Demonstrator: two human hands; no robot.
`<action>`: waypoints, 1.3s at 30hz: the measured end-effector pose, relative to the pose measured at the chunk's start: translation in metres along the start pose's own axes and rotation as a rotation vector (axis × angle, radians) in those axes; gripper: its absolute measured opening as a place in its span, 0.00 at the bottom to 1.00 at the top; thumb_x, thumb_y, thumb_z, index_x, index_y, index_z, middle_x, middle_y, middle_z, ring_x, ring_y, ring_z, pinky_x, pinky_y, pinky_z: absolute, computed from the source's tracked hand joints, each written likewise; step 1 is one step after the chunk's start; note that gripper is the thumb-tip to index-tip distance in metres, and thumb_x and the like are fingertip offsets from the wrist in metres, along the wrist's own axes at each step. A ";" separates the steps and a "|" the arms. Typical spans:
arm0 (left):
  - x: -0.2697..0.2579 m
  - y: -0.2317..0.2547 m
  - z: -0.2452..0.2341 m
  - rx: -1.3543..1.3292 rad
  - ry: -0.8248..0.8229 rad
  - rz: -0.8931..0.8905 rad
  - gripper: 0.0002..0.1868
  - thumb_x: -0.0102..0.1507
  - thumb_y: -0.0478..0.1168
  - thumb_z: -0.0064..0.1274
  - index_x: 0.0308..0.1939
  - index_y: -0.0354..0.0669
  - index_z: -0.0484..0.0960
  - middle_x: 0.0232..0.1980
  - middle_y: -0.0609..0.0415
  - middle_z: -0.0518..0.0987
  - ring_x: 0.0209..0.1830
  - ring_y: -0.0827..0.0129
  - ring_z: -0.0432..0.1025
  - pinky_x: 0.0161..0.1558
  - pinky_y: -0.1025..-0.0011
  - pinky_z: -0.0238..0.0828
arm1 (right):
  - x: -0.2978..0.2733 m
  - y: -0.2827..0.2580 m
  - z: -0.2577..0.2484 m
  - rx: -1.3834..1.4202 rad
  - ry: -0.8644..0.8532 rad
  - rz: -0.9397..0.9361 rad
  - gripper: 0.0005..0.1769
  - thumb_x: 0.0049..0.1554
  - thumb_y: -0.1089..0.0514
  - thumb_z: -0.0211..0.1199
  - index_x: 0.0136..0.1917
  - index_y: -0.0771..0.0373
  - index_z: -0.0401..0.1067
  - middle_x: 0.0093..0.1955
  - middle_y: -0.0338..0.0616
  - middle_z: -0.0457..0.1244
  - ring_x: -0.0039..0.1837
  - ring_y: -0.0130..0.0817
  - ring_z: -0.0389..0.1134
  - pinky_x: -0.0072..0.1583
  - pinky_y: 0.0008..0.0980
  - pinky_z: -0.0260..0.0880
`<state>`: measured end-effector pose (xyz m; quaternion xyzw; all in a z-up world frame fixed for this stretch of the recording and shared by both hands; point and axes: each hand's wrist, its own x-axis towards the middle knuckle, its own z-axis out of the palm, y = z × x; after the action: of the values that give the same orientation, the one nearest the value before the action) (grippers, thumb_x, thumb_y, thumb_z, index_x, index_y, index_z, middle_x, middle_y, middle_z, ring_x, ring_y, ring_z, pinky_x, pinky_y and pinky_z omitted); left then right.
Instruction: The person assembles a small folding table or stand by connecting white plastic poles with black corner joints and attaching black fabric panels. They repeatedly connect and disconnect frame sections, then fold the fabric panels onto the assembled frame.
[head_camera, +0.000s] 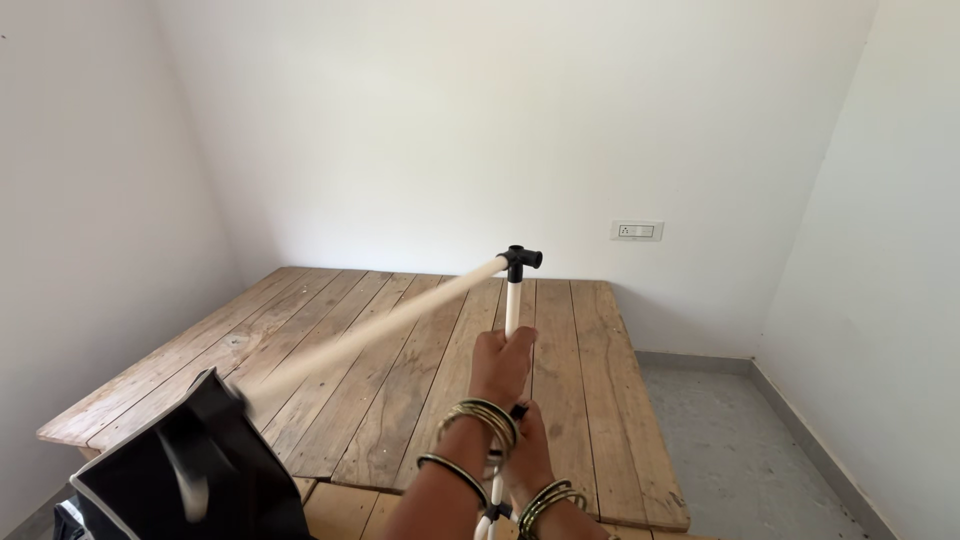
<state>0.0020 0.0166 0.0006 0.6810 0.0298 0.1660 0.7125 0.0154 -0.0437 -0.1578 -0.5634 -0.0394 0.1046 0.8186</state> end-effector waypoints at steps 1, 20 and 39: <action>0.002 0.003 -0.004 -0.040 -0.062 -0.059 0.23 0.64 0.42 0.53 0.14 0.44 0.67 0.13 0.62 0.61 0.11 0.76 0.52 0.17 0.69 0.48 | -0.002 -0.006 0.002 -0.043 0.026 0.023 0.15 0.60 0.51 0.61 0.55 0.61 0.64 0.43 0.37 0.63 0.46 0.25 0.63 0.49 0.32 0.64; -0.020 0.026 0.025 0.414 0.364 -0.079 0.22 0.66 0.46 0.45 0.22 0.37 0.76 0.18 0.49 0.72 0.17 0.61 0.69 0.23 0.59 0.64 | 0.001 -0.009 0.008 0.212 -0.110 -0.087 0.17 0.61 0.52 0.55 0.60 0.60 0.69 0.49 0.37 0.67 0.52 0.29 0.67 0.54 0.35 0.69; -0.010 0.003 -0.053 -0.054 -0.369 -0.006 0.25 0.62 0.57 0.54 0.55 0.45 0.77 0.49 0.50 0.87 0.57 0.68 0.79 0.66 0.62 0.66 | -0.027 -0.035 0.031 -0.194 0.062 -0.169 0.21 0.55 0.50 0.72 0.50 0.69 0.71 0.38 0.37 0.63 0.43 0.27 0.62 0.47 0.31 0.66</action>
<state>-0.0219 0.0649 -0.0021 0.6806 -0.1037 0.0370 0.7243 -0.0118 -0.0334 -0.1131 -0.6375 -0.0714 0.0136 0.7670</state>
